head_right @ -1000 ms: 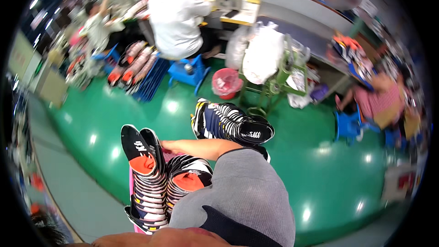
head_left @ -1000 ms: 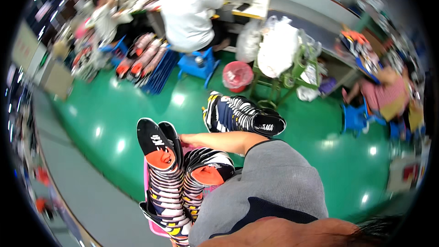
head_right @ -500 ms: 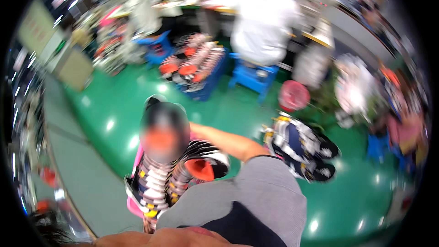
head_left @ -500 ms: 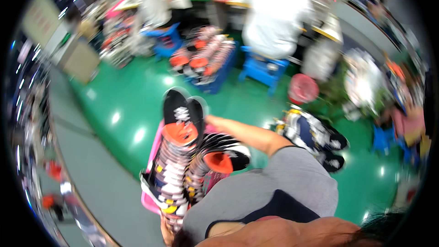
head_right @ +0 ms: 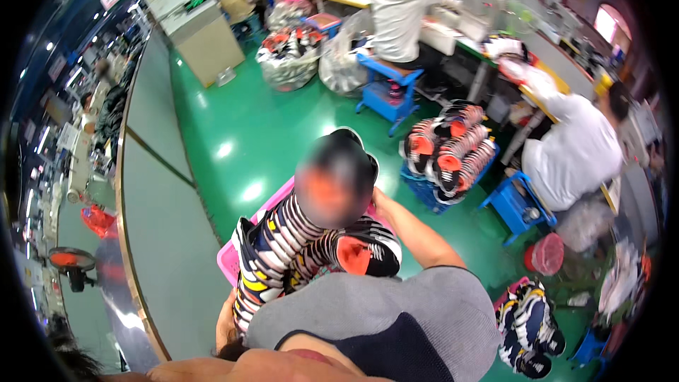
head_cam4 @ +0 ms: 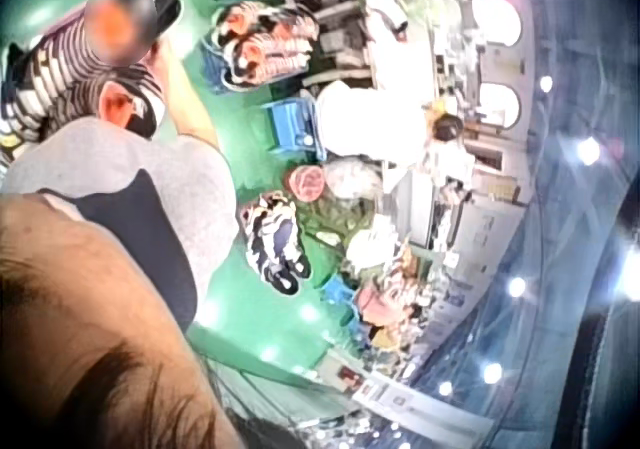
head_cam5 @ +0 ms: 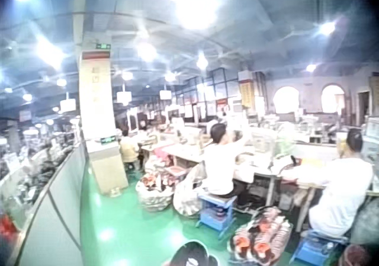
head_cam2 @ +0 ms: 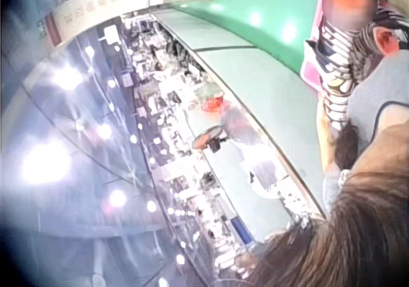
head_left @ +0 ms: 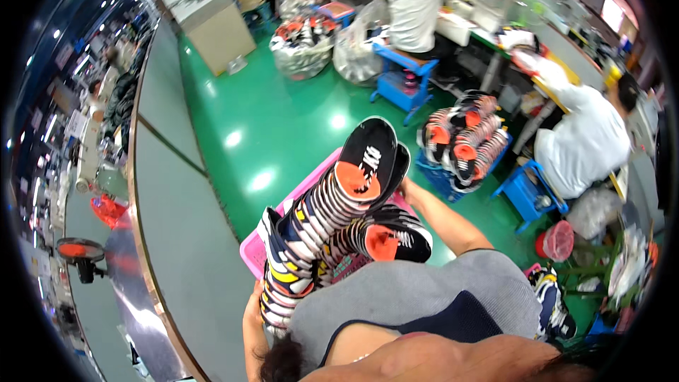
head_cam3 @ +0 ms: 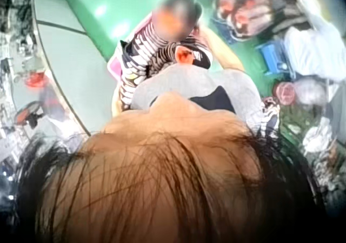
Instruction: The person picks up a pink basket and gathers a stack of shoe uppers from a table. They take the shoe uppers to a machine and apply a small plug into the top eyelet of each shoe upper one by one before placing the finished stack back on the table.
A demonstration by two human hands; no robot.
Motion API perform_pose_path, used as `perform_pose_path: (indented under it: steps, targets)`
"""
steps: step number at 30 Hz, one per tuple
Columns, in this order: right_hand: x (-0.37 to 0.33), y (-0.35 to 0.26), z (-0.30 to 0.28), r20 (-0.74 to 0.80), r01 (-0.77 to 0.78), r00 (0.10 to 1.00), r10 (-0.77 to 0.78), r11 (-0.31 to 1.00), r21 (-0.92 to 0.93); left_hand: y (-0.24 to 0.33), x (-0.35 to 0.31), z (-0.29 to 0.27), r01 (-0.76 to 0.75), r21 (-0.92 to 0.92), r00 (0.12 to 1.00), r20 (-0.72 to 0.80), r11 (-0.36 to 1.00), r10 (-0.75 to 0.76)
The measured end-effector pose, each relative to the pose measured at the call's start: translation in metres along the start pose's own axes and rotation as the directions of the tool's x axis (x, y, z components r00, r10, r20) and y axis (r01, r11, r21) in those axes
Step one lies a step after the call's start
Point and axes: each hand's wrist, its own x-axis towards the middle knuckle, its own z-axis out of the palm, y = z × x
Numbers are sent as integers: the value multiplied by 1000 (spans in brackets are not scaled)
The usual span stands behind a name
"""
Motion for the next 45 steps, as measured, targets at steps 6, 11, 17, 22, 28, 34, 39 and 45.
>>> perform_pose_path:
  steps: [6, 11, 17, 22, 28, 34, 39, 45]
  targets:
    - [33, -109, 150, 187, -57, 980, 68, 996, -64, 62, 42, 11, -32, -74, 997, -66, 997, 27]
    - [132, -151, 246, 449, 41, 892, 55, 978, -202, 97, 87, 16, -43, -178, 995, -94, 983, 27]
    - [210, -218, 321, 349, 6, 934, 82, 970, -244, 182, 172, 44, -26, -228, 999, -53, 973, 14]
    - [251, -279, 343, 280, -6, 957, 73, 972, -233, 219, 274, 32, 56, -220, 989, -119, 974, -83]
    - [429, -296, 348, 296, -21, 948, 119, 949, -314, 284, 369, 66, 159, -282, 987, 59, 946, -148]
    - [494, -399, 518, 427, 40, 888, 170, 897, -441, 336, 425, 81, 37, -359, 999, -24, 933, -49]
    - [599, -460, 659, 510, 203, 850, 131, 812, -547, 394, 507, 99, -18, -572, 1000, -27, 820, 2]
    - [693, -546, 770, 552, 332, 831, 69, 733, -593, 433, 630, 121, -171, -624, 985, -99, 762, 140]
